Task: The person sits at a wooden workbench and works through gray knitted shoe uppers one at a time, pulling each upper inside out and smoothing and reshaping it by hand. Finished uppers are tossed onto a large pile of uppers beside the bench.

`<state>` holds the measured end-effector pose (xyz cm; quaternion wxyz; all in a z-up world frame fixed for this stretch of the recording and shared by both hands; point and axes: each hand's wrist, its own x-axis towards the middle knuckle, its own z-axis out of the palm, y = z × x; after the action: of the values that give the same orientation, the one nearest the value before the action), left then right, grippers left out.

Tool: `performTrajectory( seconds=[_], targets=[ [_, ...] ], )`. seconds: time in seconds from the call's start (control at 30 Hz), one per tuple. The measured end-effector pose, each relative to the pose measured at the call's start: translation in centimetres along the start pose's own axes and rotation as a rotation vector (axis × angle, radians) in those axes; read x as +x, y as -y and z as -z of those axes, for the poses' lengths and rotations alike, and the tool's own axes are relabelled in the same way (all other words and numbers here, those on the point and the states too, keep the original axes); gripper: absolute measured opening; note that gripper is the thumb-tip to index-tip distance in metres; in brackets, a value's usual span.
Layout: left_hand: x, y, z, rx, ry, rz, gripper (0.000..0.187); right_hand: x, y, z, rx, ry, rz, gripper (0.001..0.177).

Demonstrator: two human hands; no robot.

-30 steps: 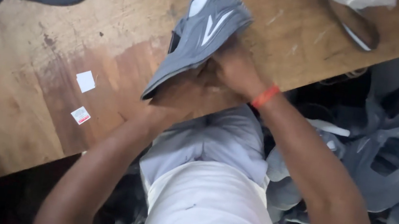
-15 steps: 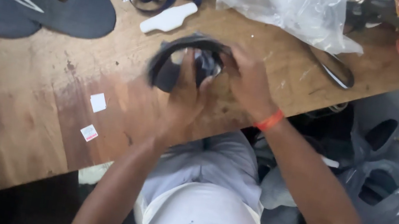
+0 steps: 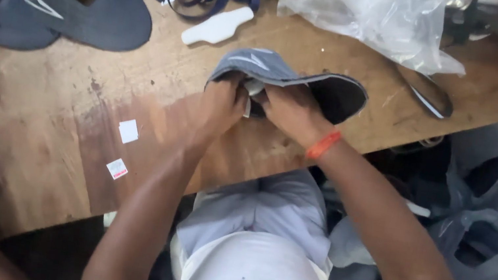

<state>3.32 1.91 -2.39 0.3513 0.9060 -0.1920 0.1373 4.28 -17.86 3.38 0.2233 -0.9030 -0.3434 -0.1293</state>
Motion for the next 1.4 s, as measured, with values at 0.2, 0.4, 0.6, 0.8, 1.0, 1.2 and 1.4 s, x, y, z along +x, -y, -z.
performTrajectory(
  seconds=[0.2,0.4,0.6,0.8,1.0,1.2,1.4],
  targets=[
    [1.3,-4.0,2.4,-0.079,0.197,0.263,0.039,-0.9,-2.5,-4.0,0.052,0.149,-0.240,0.034],
    [-0.2,-0.7,-1.9,-0.042,0.080,0.136,0.041,-3.2,-3.1,-3.3,0.148,-0.051,-0.230,0.036],
    [-1.8,0.9,-3.6,0.075,0.079,0.005,0.053,-3.0,-2.1,-2.0,0.271,0.033,-0.191,0.048],
    [0.3,-2.4,0.2,-0.090,0.221,0.040,0.046,-3.6,-5.5,-7.8,0.164,-0.017,-0.307,0.057],
    [-0.4,-4.2,2.0,0.048,0.487,0.323,0.038,-3.2,-7.0,-9.5,0.083,0.077,-0.455,0.048],
    [-0.3,-5.3,1.5,0.175,0.479,0.373,0.031,-3.8,-7.9,-5.6,0.375,0.166,-0.339,0.055],
    [-0.9,-3.1,0.8,-0.108,0.313,0.447,0.036,-3.5,-6.0,-6.0,0.329,0.095,-0.371,0.048]
  ],
)
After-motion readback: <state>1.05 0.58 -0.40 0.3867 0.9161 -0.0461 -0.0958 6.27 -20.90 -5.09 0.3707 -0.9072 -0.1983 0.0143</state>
